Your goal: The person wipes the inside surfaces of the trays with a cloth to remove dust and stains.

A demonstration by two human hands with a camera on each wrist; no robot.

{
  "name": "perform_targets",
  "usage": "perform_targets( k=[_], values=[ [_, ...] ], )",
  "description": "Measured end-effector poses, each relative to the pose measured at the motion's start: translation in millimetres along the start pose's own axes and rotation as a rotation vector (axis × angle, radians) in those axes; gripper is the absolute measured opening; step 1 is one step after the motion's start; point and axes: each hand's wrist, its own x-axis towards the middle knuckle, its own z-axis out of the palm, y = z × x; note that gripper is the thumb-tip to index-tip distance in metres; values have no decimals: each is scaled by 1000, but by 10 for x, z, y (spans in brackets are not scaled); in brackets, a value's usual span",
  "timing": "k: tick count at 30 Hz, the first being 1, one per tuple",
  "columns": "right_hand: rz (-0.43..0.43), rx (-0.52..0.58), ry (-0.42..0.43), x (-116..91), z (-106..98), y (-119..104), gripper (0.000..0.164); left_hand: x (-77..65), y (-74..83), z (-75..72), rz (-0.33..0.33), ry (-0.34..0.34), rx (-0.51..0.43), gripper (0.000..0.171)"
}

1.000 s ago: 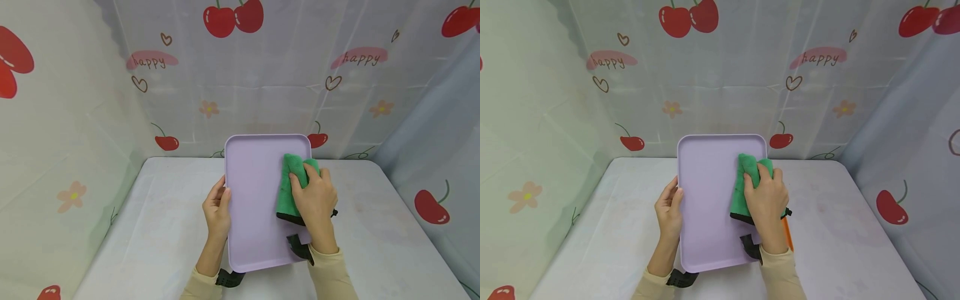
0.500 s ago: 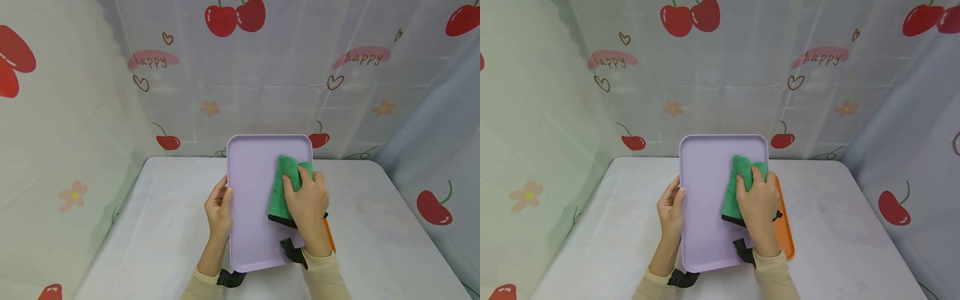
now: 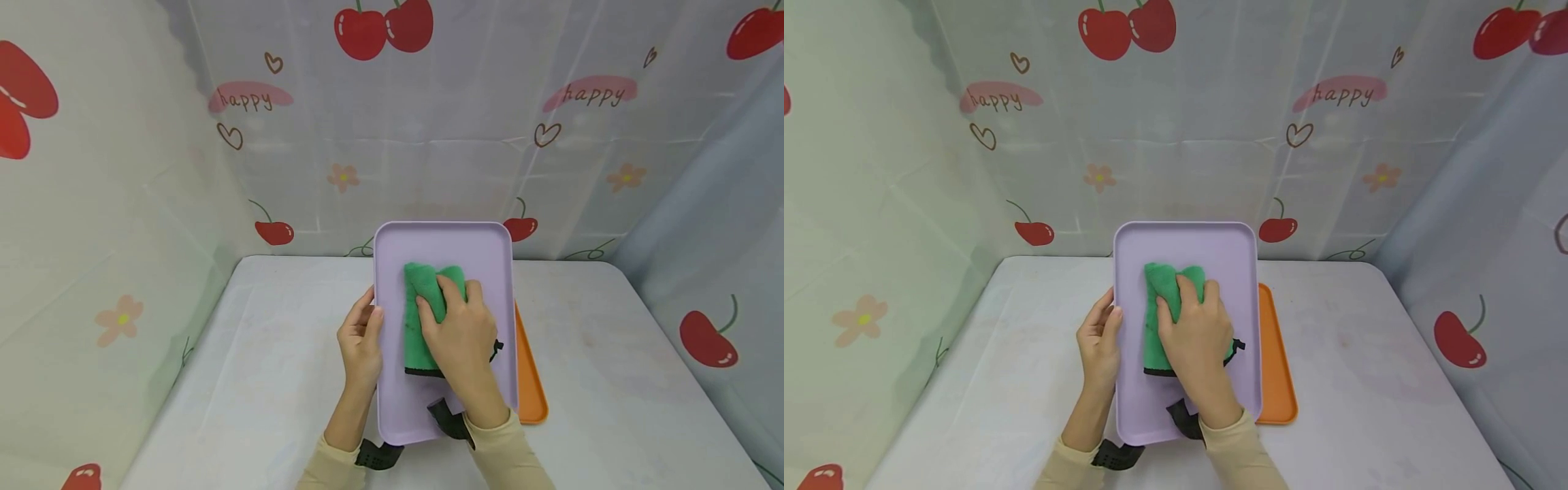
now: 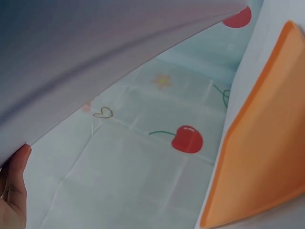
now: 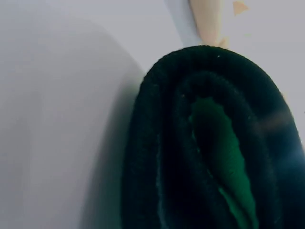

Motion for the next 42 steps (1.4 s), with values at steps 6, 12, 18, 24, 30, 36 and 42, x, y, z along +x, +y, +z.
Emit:
perform_targets(
  k=[6, 12, 18, 24, 30, 36, 42],
  values=[
    [-106, 15, -10, -62, 44, -161, 37, -17, -19, 3, -19, 0, 12, 35],
    [-201, 12, -7, -101, 70, -253, 37, -34, -20, -12, -70, -13, -34, 37],
    [-217, 4, 2, -106, 74, -268, 36, -30, -15, -20, -86, -8, -32, 37],
    [-234, 17, 8, -112, 88, -251, 36, -26, 2, -20, -89, -1, -30, 36],
    [-234, 38, 1, -100, 92, -216, 36, -19, 24, -25, -67, 7, -23, 35],
    [-200, 44, -31, -81, 33, -148, 36, -10, 24, -30, -56, 27, 25, 35],
    [-152, 31, -40, -63, -38, -11, 36, 8, 46, -42, -65, 42, 32, 36]
  ],
)
